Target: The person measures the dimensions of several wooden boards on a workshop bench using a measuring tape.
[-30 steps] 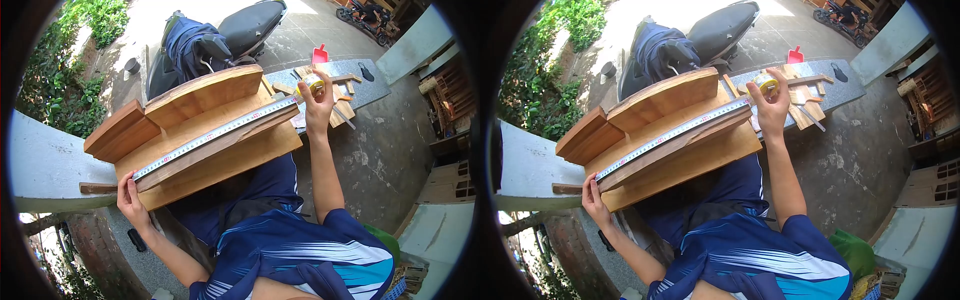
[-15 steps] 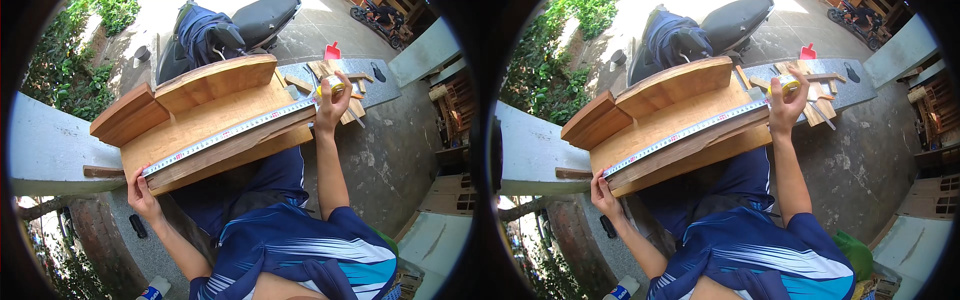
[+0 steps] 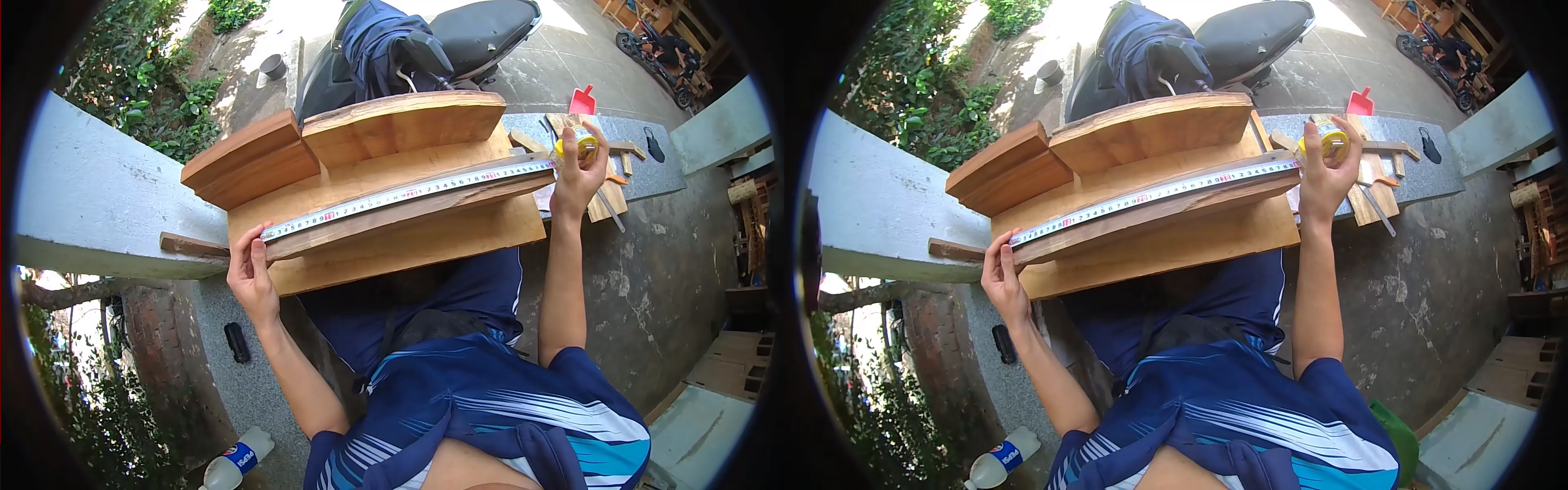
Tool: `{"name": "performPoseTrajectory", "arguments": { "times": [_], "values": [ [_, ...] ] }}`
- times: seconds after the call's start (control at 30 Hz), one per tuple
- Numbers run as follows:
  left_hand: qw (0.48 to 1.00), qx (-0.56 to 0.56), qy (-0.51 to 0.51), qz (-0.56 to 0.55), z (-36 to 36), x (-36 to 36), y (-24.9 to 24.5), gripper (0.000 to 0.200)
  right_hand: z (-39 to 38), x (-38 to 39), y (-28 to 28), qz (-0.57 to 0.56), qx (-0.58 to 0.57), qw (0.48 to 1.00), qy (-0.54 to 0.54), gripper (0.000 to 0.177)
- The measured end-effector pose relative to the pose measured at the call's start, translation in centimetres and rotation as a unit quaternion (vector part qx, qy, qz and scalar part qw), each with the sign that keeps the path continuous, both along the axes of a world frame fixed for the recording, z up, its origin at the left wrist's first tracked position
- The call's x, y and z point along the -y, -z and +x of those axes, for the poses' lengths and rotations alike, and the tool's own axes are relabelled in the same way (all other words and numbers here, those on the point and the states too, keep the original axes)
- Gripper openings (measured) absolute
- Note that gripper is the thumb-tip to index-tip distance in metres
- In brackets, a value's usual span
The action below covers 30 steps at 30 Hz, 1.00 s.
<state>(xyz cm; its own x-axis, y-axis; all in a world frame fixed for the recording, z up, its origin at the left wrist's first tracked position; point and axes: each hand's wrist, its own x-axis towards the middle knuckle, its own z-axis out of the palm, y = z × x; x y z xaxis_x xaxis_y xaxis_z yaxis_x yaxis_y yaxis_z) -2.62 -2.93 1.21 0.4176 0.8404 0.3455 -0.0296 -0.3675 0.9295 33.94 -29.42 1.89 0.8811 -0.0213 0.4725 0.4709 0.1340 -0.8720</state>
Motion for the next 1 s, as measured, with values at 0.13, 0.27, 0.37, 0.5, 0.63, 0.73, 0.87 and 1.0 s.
{"name": "performPoseTrajectory", "arguments": {
  "times": [0.13, 0.27, 0.37, 0.5, 0.63, 0.73, 0.87, 1.0],
  "values": [
    [1.000, 0.012, 0.006, 0.010, -0.5, 0.8, 0.5, 0.023, 0.0, 0.7, 0.5, -0.017, 0.064, 0.998, 0.014, 0.037],
    [0.998, 0.002, 0.003, 0.055, -1.3, 1.3, 1.1, 0.024, 0.7, 0.9, 0.8, -0.027, 0.075, 0.997, 0.005, 0.036],
    [0.998, 0.009, -0.008, 0.068, -1.4, 1.7, 1.5, 0.025, 0.8, 1.0, 1.5, 0.002, 0.065, 0.998, -0.019, 0.041],
    [0.998, 0.015, -0.007, 0.054, -1.4, 1.8, 1.4, 0.024, -0.2, 0.8, 0.7, -0.010, 0.064, 0.998, 0.019, 0.041],
    [0.999, 0.017, 0.000, 0.047, -1.0, 1.5, 0.9, 0.024, -0.1, -0.1, 0.1, -0.016, 0.056, 0.998, 0.023, 0.041],
    [0.999, 0.035, -0.001, -0.024, 0.0, 1.0, 0.1, 0.025, 0.4, -0.7, -0.3, -0.039, 0.029, 0.999, 0.024, 0.042],
    [0.999, 0.014, 0.006, -0.032, 0.3, 0.2, -0.4, 0.026, 0.6, -0.9, -0.7, -0.034, 0.006, 0.999, 0.017, 0.045],
    [0.998, 0.013, -0.005, -0.058, 0.3, 0.6, -0.7, 0.026, 0.7, -0.3, 0.1, -0.027, 0.002, 1.000, 0.014, 0.044]
  ]
}}
